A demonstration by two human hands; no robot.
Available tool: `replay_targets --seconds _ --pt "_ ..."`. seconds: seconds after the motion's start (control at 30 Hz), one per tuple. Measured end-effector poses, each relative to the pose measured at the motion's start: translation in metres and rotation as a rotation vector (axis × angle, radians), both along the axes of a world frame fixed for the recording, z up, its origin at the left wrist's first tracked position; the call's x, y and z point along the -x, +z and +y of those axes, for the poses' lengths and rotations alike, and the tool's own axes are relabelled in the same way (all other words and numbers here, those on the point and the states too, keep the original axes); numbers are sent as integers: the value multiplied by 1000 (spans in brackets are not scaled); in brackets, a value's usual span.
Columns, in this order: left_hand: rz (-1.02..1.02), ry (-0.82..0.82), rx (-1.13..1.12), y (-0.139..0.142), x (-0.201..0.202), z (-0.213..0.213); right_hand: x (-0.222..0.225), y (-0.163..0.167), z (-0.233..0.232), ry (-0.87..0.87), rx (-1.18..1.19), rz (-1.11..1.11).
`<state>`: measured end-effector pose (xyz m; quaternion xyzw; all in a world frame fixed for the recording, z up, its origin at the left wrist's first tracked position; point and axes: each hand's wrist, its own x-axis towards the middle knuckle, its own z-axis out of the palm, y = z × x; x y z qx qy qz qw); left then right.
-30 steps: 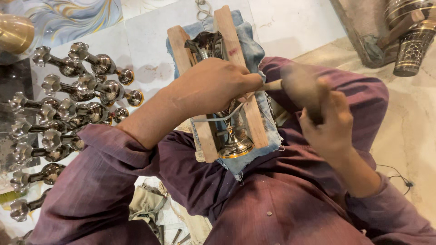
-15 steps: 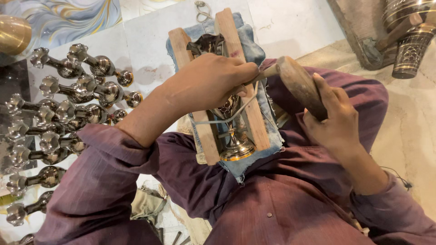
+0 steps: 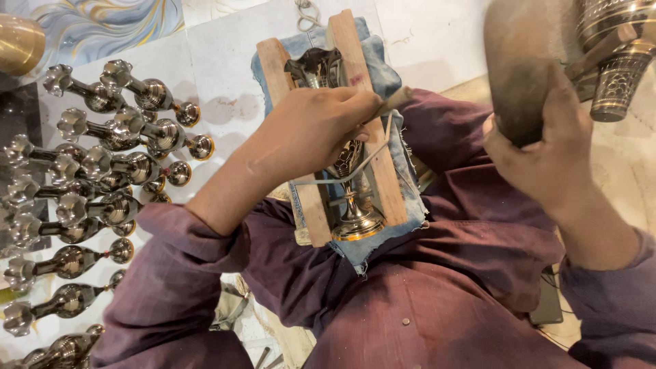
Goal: The person sits on the floor and uses a hammer and chisel to engrave a decorative pattern on a small metal vase held in a wooden jig. They repeatedly strike the chisel to create indentations and adjust the chisel position as the pattern progresses.
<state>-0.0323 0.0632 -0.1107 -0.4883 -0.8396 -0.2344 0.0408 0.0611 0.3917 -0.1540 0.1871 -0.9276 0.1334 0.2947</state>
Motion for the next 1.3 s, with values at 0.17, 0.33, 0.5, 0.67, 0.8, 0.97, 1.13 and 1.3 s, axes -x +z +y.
replay_targets --seconds 0.17,0.33,0.5,0.67,0.8,0.97,1.13,1.3 --pt "34 153 -227 -8 -22 -8 15 42 -11 110 -79 -13" --pt "-14 315 -387 -19 -41 -8 20 103 -40 94 -319 -54" --pt "-12 416 -477 -30 -50 -4 24 130 -54 104 -644 12" --pt "-49 601 -594 -45 -63 4 33 155 -74 181 -743 70" --pt "-50 687 -727 -58 -75 14 35 172 -118 202 -772 173" --pt "-3 747 -872 -76 -83 25 26 182 -129 228 -1013 301" --pt "-33 784 -939 -89 -86 26 14 203 -133 325 -1046 352" --pt "45 649 -677 -73 -74 9 19 196 -134 302 -880 296"
